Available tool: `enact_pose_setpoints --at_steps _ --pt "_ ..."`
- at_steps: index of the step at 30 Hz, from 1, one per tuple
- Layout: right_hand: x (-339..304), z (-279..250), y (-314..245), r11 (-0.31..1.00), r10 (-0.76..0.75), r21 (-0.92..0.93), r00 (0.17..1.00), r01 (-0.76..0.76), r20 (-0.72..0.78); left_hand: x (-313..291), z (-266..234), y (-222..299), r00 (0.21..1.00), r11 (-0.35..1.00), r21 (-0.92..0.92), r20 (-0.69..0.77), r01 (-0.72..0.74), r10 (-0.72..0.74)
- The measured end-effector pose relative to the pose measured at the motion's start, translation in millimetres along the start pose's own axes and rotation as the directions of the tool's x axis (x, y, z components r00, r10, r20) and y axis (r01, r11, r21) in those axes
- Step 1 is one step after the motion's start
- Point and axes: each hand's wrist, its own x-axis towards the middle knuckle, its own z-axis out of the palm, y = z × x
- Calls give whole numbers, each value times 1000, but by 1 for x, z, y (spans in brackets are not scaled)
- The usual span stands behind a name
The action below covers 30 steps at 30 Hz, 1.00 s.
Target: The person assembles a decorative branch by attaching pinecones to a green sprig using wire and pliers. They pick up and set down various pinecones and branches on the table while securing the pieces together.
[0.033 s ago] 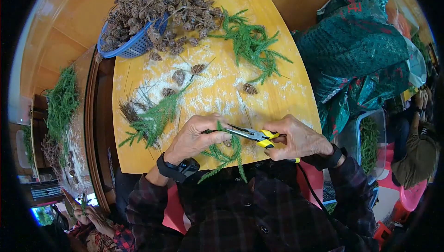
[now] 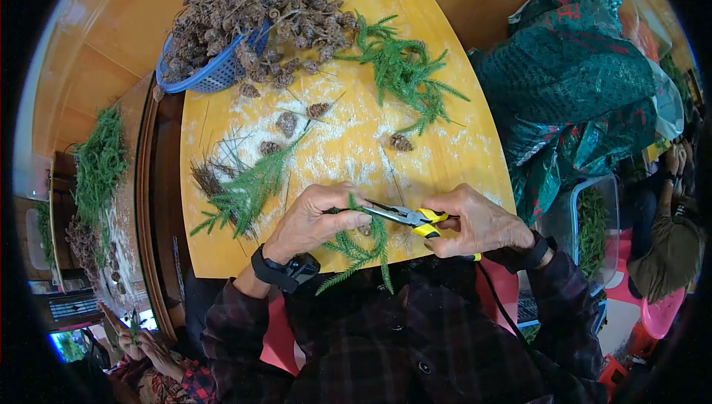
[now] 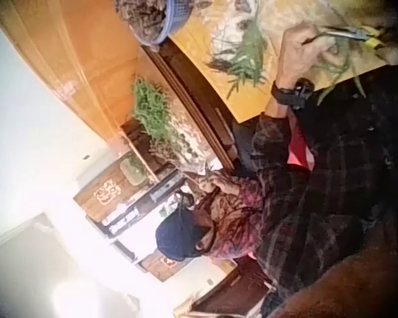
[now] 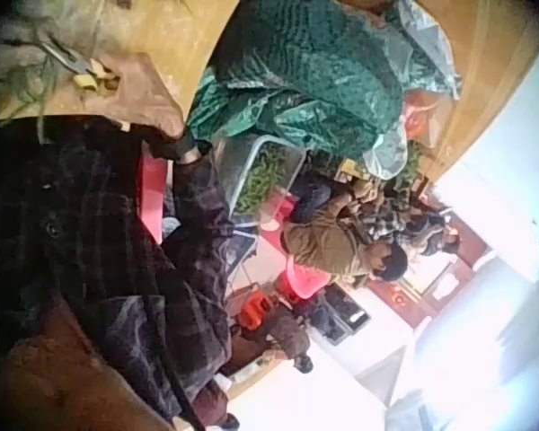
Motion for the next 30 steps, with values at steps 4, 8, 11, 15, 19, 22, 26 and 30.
enact_pose_setpoints --at_steps 4,8,11,15,19,22,26,30 --pt "-1 -1 4 1000 -25 11 1000 25 5 1 0 -9 999 995 -88 33 42 -39" --pt "-2 -2 3 1000 13 15 996 -14 85 -1 -1 -13 999 996 -79 -6 36 -36" --pt "-4 1 4 997 37 68 994 -44 102 1 0 -8 999 999 -15 -27 42 -42" --pt "-3 3 -1 962 158 196 973 -190 167 1 2 -10 997 1000 4 -71 -18 19" --pt "1 5 8 974 79 216 995 -63 -67 3 3 -1 995 998 -39 -79 58 -61" --pt "5 -7 16 978 -31 -207 979 -12 -203 -1 3 -1 980 985 -99 -126 143 -155" --pt "7 -3 20 784 -81 -618 976 -64 -203 -4 3 -2 974 980 -138 -156 145 -166" --pt "13 1 15 687 -136 -723 964 -73 -226 -2 4 8 972 975 -159 -149 159 -182"
